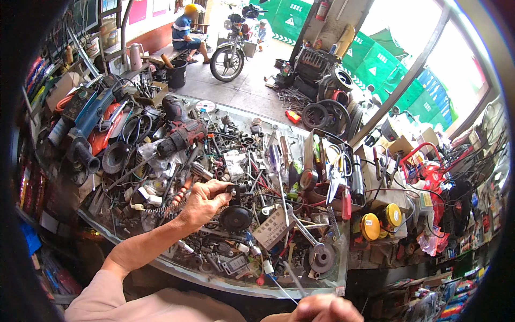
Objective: The person works at a cluttered workbench, using a screwdriver to manipulate a small mechanical component. They repeatedly pick up, adjust, and place down the part and tools, seemingly attempting to disassemble or fix the item. The workspace is filled with various tools and spare parts.
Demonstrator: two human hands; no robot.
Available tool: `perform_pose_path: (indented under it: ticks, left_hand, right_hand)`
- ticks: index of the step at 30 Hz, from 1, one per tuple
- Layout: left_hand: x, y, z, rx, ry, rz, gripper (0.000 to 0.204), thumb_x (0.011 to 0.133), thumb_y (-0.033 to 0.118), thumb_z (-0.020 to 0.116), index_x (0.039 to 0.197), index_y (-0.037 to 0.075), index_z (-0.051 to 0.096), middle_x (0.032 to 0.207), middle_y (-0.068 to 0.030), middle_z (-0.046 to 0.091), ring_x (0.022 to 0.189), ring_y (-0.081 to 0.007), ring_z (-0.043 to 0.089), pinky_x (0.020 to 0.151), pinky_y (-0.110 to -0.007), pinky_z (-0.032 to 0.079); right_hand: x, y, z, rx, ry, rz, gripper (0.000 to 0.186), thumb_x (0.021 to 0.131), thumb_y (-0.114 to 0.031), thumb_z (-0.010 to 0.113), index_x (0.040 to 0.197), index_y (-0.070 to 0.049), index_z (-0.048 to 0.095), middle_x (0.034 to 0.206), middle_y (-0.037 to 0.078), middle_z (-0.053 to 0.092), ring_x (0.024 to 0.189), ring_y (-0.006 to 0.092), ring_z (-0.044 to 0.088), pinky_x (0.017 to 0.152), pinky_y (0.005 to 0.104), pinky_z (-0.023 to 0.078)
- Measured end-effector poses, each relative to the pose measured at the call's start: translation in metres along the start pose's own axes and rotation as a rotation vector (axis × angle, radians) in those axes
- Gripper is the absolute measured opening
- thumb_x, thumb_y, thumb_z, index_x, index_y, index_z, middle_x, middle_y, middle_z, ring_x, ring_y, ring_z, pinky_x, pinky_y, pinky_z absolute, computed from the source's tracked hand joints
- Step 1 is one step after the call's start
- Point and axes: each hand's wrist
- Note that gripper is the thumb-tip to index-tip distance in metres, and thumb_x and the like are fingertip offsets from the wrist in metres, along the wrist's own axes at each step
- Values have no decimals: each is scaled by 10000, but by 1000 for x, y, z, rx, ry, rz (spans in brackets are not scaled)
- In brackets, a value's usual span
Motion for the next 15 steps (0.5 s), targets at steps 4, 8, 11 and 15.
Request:
perform_pose_path:
  ticks: [4, 8, 11, 15]
  left_hand:
    - [1, 3, 3, -18, -19, -11, 216, 897, -10, 631, 1107, -38, 677, 1025, -43, 638, 888, -94, 585, 757, -230, 498]
    - [1, -1, 1, -33, 6, 5, 223, 886, 6, 641, 1101, -36, 679, 1012, -67, 649, 903, -119, 593, 778, -251, 500]
    - [0, -1, 0, 20, 23, 49, 238, 865, 34, 656, 1091, -35, 681, 987, -117, 669, 924, -171, 616, 817, -286, 498]
    - [0, 3, 2, 88, 9, 91, 234, 874, 19, 647, 1101, -29, 680, 996, -82, 659, 904, -141, 606, 799, -267, 498]
  right_hand:
    - [-18, -23, -16, 753, 84, 263, 257, 981, -216, 447, 998, 41, 456, 604, 138, 533, 437, 197, 454, 373, 279, 382]
    - [-31, -28, -18, 925, 29, 252, 377, 982, -335, 509, 1024, 38, 462, 648, 153, 570, 464, 201, 484, 396, 296, 421]
    - [-29, -30, -16, 953, -22, 260, 319, 989, -281, 496, 1057, 30, 476, 680, 162, 575, 470, 185, 487, 407, 296, 423]
    - [-20, -29, -1, 1001, 28, 192, 207, 991, -171, 447, 1095, 6, 474, 772, 189, 588, 467, 179, 471, 407, 298, 396]
Point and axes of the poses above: each hand's wrist, its own x-axis towards the middle knuckle, its own z-axis out of the palm, y = z × x
